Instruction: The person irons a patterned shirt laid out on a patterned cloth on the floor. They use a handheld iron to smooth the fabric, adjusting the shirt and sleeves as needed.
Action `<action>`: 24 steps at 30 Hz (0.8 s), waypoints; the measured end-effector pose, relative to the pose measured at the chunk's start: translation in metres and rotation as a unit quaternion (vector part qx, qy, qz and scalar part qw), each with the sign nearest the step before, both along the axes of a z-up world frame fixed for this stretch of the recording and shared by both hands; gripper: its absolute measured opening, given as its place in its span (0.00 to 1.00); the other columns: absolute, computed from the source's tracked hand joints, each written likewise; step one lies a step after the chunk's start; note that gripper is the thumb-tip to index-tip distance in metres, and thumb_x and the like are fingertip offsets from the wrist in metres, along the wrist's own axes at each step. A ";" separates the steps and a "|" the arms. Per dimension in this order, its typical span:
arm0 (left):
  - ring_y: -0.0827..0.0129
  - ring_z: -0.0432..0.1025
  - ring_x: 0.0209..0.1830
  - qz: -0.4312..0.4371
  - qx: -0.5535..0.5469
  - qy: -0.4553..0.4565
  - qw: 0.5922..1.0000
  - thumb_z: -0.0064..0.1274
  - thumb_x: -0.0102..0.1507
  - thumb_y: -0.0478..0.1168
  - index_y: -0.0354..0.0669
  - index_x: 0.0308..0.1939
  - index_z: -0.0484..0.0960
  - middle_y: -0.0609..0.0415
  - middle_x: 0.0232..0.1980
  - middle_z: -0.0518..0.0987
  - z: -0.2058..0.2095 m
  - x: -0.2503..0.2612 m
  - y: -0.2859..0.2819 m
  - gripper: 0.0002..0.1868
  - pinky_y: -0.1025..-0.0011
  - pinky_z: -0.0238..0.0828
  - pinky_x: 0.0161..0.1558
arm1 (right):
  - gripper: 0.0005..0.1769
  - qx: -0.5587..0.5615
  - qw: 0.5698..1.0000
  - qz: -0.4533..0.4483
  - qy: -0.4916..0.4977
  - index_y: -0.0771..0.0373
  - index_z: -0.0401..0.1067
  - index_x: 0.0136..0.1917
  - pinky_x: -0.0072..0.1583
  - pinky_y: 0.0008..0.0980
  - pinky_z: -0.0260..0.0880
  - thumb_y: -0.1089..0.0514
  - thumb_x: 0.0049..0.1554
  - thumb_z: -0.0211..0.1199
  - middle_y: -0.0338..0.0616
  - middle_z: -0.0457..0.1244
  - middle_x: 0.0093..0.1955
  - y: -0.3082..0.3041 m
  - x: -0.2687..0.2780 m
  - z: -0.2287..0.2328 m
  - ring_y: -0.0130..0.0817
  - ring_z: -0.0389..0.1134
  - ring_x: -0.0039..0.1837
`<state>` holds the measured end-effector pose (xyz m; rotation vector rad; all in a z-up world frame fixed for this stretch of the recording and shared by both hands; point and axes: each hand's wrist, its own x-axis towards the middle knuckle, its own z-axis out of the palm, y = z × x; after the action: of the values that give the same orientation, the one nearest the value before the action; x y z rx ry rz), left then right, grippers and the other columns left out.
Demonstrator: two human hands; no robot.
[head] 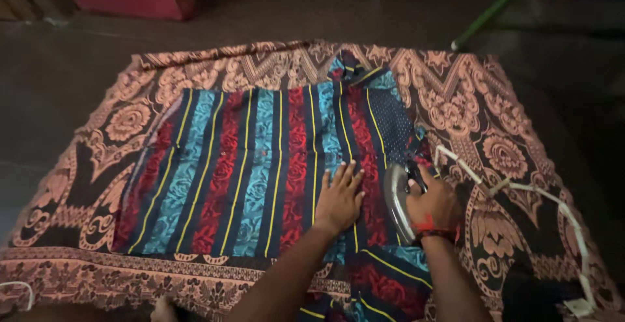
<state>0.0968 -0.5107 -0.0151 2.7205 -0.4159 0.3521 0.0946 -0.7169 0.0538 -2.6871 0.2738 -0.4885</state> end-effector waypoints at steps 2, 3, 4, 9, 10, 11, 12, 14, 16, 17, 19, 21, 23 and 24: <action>0.53 0.47 0.82 0.000 -0.007 0.008 1.000 0.43 0.68 0.52 0.49 0.75 0.65 0.47 0.81 0.56 0.002 -0.001 0.002 0.31 0.44 0.38 0.76 | 0.26 0.024 0.999 0.004 -0.029 0.44 0.77 0.67 0.54 0.54 0.69 0.48 0.54 0.68 0.60 0.69 0.49 0.004 0.004 0.000 0.61 0.71 0.54; 0.53 0.47 0.82 -0.001 -0.006 0.010 1.000 0.43 0.67 0.52 0.50 0.75 0.65 0.46 0.81 0.56 0.005 0.001 0.008 0.31 0.44 0.37 0.76 | 0.26 0.049 0.998 0.007 -0.041 0.45 0.77 0.66 0.54 0.54 0.70 0.48 0.54 0.69 0.61 0.69 0.49 0.004 0.008 0.002 0.61 0.71 0.53; 0.52 0.47 0.81 0.006 -0.013 0.003 1.000 0.43 0.67 0.51 0.51 0.75 0.66 0.46 0.81 0.56 0.006 0.001 0.008 0.31 0.44 0.37 0.76 | 0.26 0.068 0.996 0.006 -0.052 0.46 0.78 0.65 0.54 0.53 0.70 0.48 0.53 0.70 0.62 0.69 0.49 0.002 0.008 0.003 0.61 0.71 0.53; 0.48 0.49 0.81 0.033 -0.030 -0.029 0.999 0.44 0.66 0.49 0.50 0.75 0.67 0.44 0.81 0.56 0.006 -0.005 0.008 0.32 0.43 0.37 0.76 | 0.25 0.046 0.994 0.097 -0.026 0.46 0.79 0.64 0.47 0.47 0.71 0.49 0.52 0.71 0.57 0.70 0.44 -0.014 -0.003 0.018 0.54 0.72 0.46; 0.48 0.49 0.81 0.046 -0.027 -0.036 0.998 0.44 0.66 0.49 0.50 0.75 0.67 0.45 0.81 0.56 0.007 -0.005 0.009 0.32 0.43 0.37 0.76 | 0.23 0.071 0.988 0.136 -0.032 0.46 0.79 0.63 0.47 0.45 0.72 0.49 0.53 0.70 0.54 0.70 0.43 -0.014 -0.003 0.023 0.51 0.73 0.45; 0.48 0.49 0.81 0.059 -0.024 -0.043 0.997 0.44 0.66 0.49 0.50 0.75 0.67 0.45 0.81 0.56 0.008 -0.006 0.009 0.32 0.43 0.37 0.76 | 0.23 0.064 0.983 0.168 -0.037 0.46 0.80 0.62 0.47 0.43 0.72 0.48 0.52 0.71 0.52 0.71 0.43 -0.015 -0.004 0.029 0.49 0.74 0.44; 0.48 0.50 0.81 0.071 -0.020 -0.051 0.996 0.44 0.66 0.48 0.50 0.75 0.67 0.46 0.81 0.57 0.010 -0.005 0.010 0.32 0.43 0.37 0.76 | 0.22 0.057 0.978 0.198 -0.044 0.45 0.80 0.60 0.46 0.42 0.72 0.48 0.51 0.71 0.51 0.71 0.44 -0.016 -0.005 0.033 0.48 0.74 0.44; 0.48 0.49 0.81 0.080 -0.025 -0.048 0.995 0.44 0.65 0.47 0.50 0.74 0.67 0.46 0.81 0.57 0.010 -0.004 0.009 0.32 0.42 0.37 0.76 | 0.21 0.052 0.970 0.232 -0.049 0.45 0.80 0.59 0.45 0.40 0.73 0.47 0.51 0.71 0.49 0.72 0.44 -0.014 -0.004 0.039 0.46 0.74 0.44; 0.48 0.49 0.81 0.085 -0.024 -0.042 0.995 0.44 0.65 0.47 0.50 0.74 0.67 0.47 0.81 0.57 0.008 -0.006 0.009 0.31 0.42 0.36 0.76 | 0.19 0.053 0.968 0.240 -0.047 0.45 0.80 0.58 0.45 0.40 0.73 0.47 0.53 0.70 0.48 0.72 0.45 -0.010 -0.007 0.038 0.46 0.74 0.44; 0.48 0.49 0.81 0.085 -0.020 -0.039 0.995 0.44 0.65 0.47 0.50 0.74 0.66 0.47 0.81 0.56 0.006 -0.007 0.010 0.31 0.42 0.36 0.76 | 0.19 0.035 0.976 0.210 -0.034 0.45 0.81 0.58 0.45 0.41 0.72 0.46 0.53 0.70 0.48 0.72 0.45 -0.007 -0.008 0.036 0.48 0.74 0.45; 0.47 0.48 0.81 0.080 -0.016 -0.037 0.996 0.43 0.65 0.46 0.50 0.75 0.66 0.46 0.81 0.56 0.003 -0.007 0.009 0.32 0.42 0.36 0.76 | 0.19 -0.002 0.989 0.147 -0.009 0.45 0.82 0.59 0.45 0.44 0.72 0.46 0.54 0.70 0.50 0.72 0.45 -0.005 -0.008 0.033 0.51 0.73 0.46; 0.47 0.48 0.80 0.074 -0.017 -0.044 0.996 0.43 0.65 0.46 0.49 0.75 0.65 0.45 0.81 0.55 0.002 -0.004 0.009 0.32 0.42 0.36 0.75 | 0.19 0.014 0.980 0.189 -0.060 0.47 0.81 0.59 0.47 0.43 0.72 0.45 0.55 0.69 0.49 0.72 0.47 -0.007 -0.003 0.036 0.50 0.74 0.47; 0.47 0.47 0.81 0.073 -0.015 -0.045 0.996 0.41 0.66 0.46 0.50 0.75 0.65 0.46 0.81 0.55 0.001 -0.001 0.011 0.31 0.42 0.35 0.75 | 0.19 0.036 0.967 0.245 -0.065 0.47 0.81 0.58 0.48 0.42 0.73 0.44 0.53 0.69 0.49 0.72 0.48 -0.009 0.002 0.039 0.49 0.74 0.47; 0.48 0.47 0.81 0.072 -0.014 -0.044 0.996 0.40 0.67 0.46 0.51 0.75 0.65 0.47 0.81 0.55 0.000 -0.001 0.011 0.31 0.42 0.34 0.75 | 0.20 0.048 0.959 0.277 -0.042 0.46 0.81 0.56 0.47 0.41 0.74 0.43 0.52 0.69 0.48 0.73 0.47 -0.011 0.002 0.041 0.48 0.74 0.47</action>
<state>0.0956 -0.4996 -0.0147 2.7213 -0.2357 0.5132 0.0966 -0.7281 0.0944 -2.4859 -0.4599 -0.3965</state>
